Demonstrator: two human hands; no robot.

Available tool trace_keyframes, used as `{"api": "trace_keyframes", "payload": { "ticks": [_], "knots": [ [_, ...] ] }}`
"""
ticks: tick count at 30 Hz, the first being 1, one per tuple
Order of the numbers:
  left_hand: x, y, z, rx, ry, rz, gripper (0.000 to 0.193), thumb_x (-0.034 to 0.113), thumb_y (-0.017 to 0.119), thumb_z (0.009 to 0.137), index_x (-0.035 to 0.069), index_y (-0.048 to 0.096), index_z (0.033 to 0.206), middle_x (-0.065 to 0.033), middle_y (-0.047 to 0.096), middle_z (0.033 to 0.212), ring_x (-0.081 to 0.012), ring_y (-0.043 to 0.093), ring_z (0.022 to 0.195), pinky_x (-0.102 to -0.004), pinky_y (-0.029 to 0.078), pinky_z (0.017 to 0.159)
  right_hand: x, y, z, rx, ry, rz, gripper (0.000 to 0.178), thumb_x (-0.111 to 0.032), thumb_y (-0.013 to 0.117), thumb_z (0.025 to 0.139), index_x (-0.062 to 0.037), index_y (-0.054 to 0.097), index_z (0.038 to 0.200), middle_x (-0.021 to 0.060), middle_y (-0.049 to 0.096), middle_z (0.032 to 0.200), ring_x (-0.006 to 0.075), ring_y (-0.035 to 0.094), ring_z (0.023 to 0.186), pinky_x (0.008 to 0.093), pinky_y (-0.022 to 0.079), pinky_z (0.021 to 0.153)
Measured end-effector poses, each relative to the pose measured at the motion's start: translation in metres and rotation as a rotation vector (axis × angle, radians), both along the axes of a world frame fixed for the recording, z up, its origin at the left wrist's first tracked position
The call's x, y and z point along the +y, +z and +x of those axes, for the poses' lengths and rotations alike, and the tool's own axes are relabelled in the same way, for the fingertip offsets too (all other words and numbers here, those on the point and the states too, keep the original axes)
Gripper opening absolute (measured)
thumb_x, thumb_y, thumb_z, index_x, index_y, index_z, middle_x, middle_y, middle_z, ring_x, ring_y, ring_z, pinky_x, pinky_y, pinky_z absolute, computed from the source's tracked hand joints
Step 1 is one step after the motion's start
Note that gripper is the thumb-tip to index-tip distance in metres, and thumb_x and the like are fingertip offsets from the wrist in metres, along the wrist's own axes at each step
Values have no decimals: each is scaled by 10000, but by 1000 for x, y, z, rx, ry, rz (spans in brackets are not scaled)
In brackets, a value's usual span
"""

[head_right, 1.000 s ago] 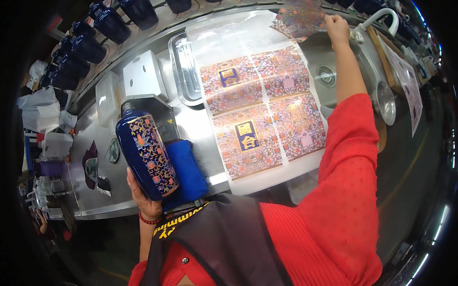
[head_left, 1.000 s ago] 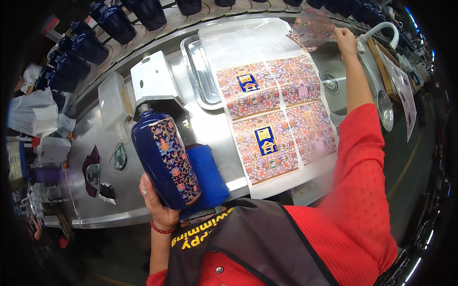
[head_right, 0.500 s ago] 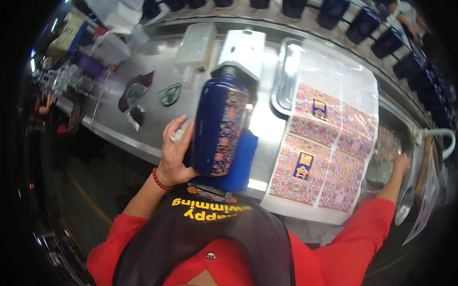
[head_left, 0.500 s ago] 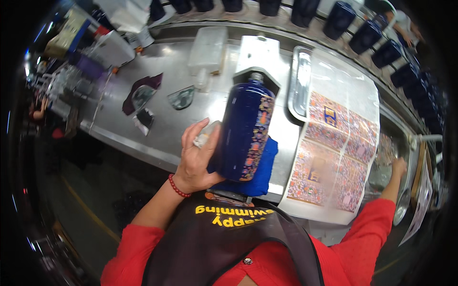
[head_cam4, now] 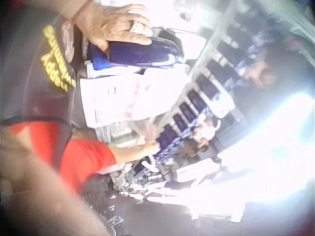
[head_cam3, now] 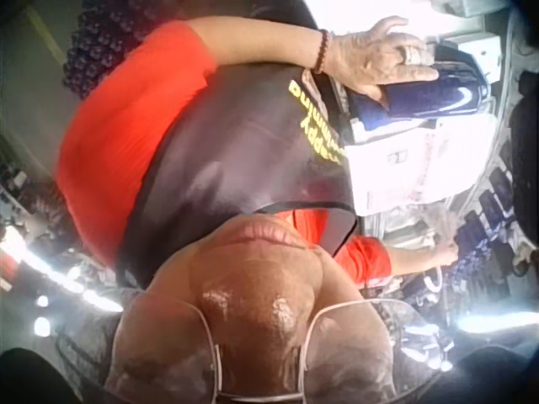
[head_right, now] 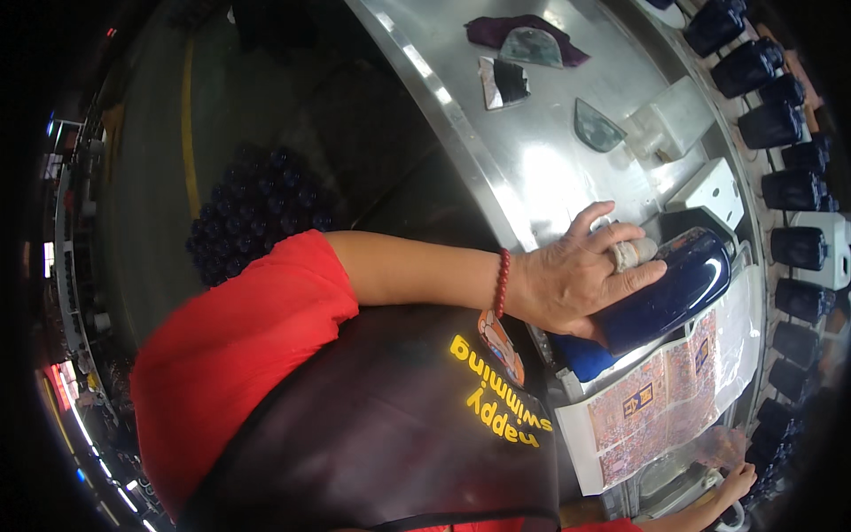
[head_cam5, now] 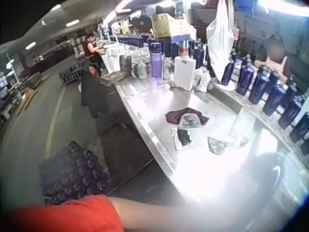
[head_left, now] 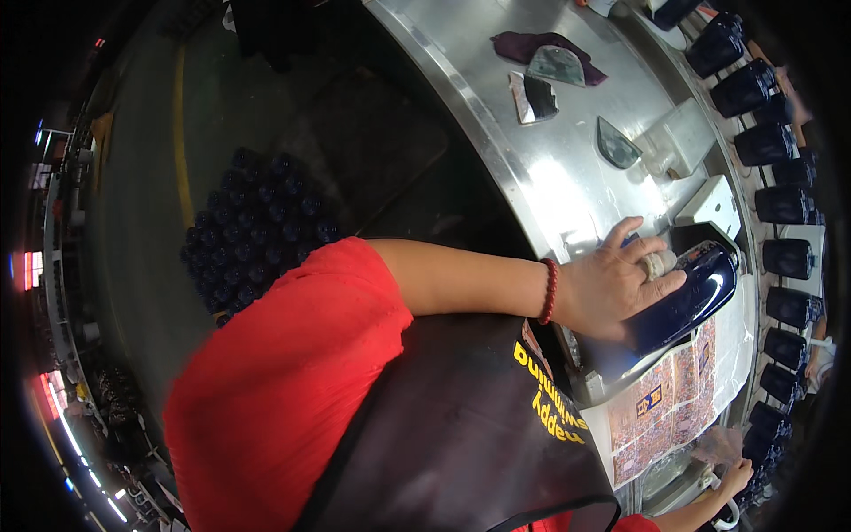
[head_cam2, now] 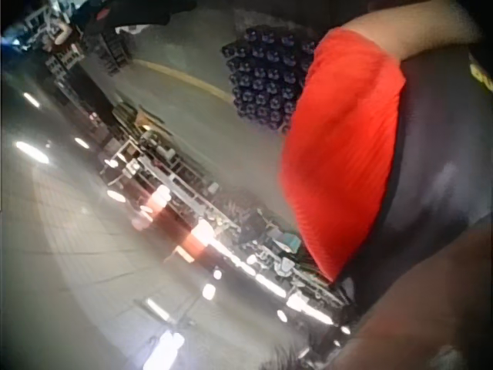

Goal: The person applies decorative stickers to a dark blue cylindrical container, smoothing each sticker with a green tool and rotating the container to access different sides. The person then retrieves another container and continues applying stickers.

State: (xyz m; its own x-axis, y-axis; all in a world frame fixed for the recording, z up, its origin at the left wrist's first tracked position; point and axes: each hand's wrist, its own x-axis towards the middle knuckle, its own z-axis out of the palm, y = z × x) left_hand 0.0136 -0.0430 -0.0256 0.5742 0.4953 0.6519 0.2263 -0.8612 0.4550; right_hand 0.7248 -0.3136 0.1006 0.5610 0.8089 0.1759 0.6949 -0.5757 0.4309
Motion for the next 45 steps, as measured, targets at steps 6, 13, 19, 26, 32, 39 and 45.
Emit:
{"api": "trace_keyframes", "payload": {
  "ticks": [6, 13, 19, 26, 32, 39, 45],
  "knots": [
    [4, -1, -3, 120, -22, -55, 1090, 511, 837, 727, 12, 326, 1550, -207, 604, 1222, -376, 372, 1376, -684, 164, 1125, 83, 42, -144, 269, 379, 176, 185, -170, 588, 997, 10, 588, 952, 178, 569, 941, 375, 563, 891, 457, 456, 812],
    [10, -3, -6, 141, -61, -41, 1078, 557, 770, 797, -26, 293, 1569, -139, 658, 1224, -354, 365, 1395, -686, 145, 1143, 148, 84, -371, 343, 589, 386, 147, -95, 648, 970, 33, 587, 1011, 124, 615, 1211, 257, 613, 1070, 326, 469, 949],
    [10, -2, -5, 132, -90, 7, 1045, 551, 759, 821, -49, 315, 1552, -154, 627, 1289, -366, 382, 1379, -691, 151, 1135, 156, 106, -473, 319, 927, 418, 143, -74, 692, 908, -16, 567, 868, 135, 617, 1076, 333, 613, 954, 398, 475, 852],
    [35, 85, 1, -23, -453, -157, 983, 591, 749, 827, 35, 376, 1547, -283, 422, 1486, -417, 365, 1383, -515, 194, 1189, 153, 107, -517, 374, 1022, 457, 159, -31, 739, 808, -26, 585, 847, 153, 622, 1196, 330, 619, 1077, 409, 493, 912],
    [54, 150, 34, 28, -690, -100, 384, 406, 755, 859, 113, 684, 1098, -223, 573, 1368, -398, 438, 1287, -466, 283, 1134, 139, 104, -526, 379, 1028, 524, 191, -7, 761, 741, -22, 590, 826, 170, 608, 1225, 374, 611, 1117, 417, 492, 930],
    [33, 144, 20, 87, -818, -187, 151, 219, 711, 877, 101, 623, 914, -190, 607, 1309, -364, 498, 1184, -484, 320, 1088, 117, 96, -533, 583, 905, 616, 241, 9, 762, 642, -3, 561, 773, 179, 611, 1131, 407, 592, 1092, 477, 478, 902],
    [25, 153, 5, 14, -799, -203, 140, 198, 662, 927, 82, 585, 917, -68, 597, 845, -303, 562, 825, -444, 386, 980, 113, 86, -525, 690, 872, 626, 201, -100, 734, 763, 2, 561, 752, 193, 607, 1141, 427, 574, 1150, 502, 451, 987]
  ]
}}
